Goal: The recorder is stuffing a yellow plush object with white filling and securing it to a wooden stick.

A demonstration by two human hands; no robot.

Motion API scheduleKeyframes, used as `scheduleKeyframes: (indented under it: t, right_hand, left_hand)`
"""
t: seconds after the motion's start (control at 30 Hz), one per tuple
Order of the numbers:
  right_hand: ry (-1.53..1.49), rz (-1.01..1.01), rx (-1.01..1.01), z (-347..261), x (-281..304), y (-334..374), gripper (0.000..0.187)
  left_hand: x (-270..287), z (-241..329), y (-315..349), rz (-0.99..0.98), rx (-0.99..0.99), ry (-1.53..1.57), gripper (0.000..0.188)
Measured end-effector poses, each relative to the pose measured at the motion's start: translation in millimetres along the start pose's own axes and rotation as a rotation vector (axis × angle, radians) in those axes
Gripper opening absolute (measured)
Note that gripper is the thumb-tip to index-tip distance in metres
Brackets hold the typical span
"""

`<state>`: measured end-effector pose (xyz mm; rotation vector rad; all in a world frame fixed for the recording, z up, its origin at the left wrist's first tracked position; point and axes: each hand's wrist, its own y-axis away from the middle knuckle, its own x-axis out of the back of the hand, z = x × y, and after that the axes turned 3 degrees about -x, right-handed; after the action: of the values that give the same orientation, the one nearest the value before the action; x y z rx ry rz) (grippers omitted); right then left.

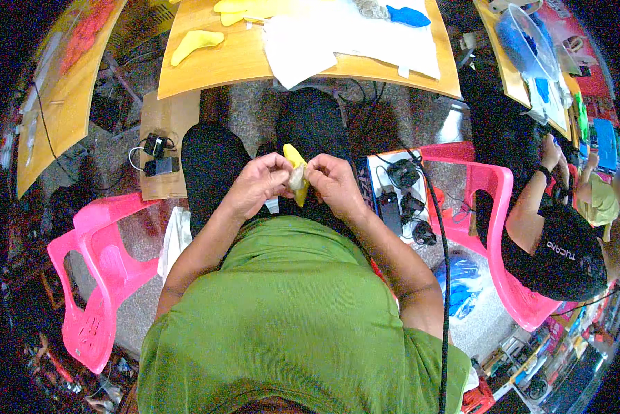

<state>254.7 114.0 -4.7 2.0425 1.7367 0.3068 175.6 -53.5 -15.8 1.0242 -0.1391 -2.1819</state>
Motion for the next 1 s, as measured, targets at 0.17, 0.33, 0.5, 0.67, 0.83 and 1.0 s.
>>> scheduleKeyframes:
  t: [0.17,0.33,0.5,0.67,0.83,1.0]
  right_hand:
    - [0.077,-0.021,-0.032,-4.3,1.7,2.9,0.010]
    - [0.300,-0.025,0.139,-7.8,0.4,8.9,0.008]
    - [0.467,-0.031,0.383,-4.1,-3.3,8.8,0.008]
    - [0.395,-0.026,0.302,-4.1,-0.7,8.6,0.007]
    - [0.052,-0.010,0.044,-1.7,7.1,7.4,0.007]
    - [0.197,-0.040,0.114,-1.8,4.8,7.8,0.007]
  left_hand:
    - [-1.4,-10.8,-4.1,-0.005,-0.128,-0.239,0.015]
    - [-6.4,-16.3,-7.1,0.146,-0.142,-0.432,0.013]
    - [-16.1,-23.3,-8.5,0.360,-0.399,-0.902,0.016]
    - [-14.6,-22.1,-10.6,0.305,-0.496,-1.076,0.014]
    - [-22.9,-13.7,-5.2,0.094,-0.246,-0.473,0.011]
    - [-15.3,-12.9,-8.4,0.103,-0.125,-0.560,0.011]
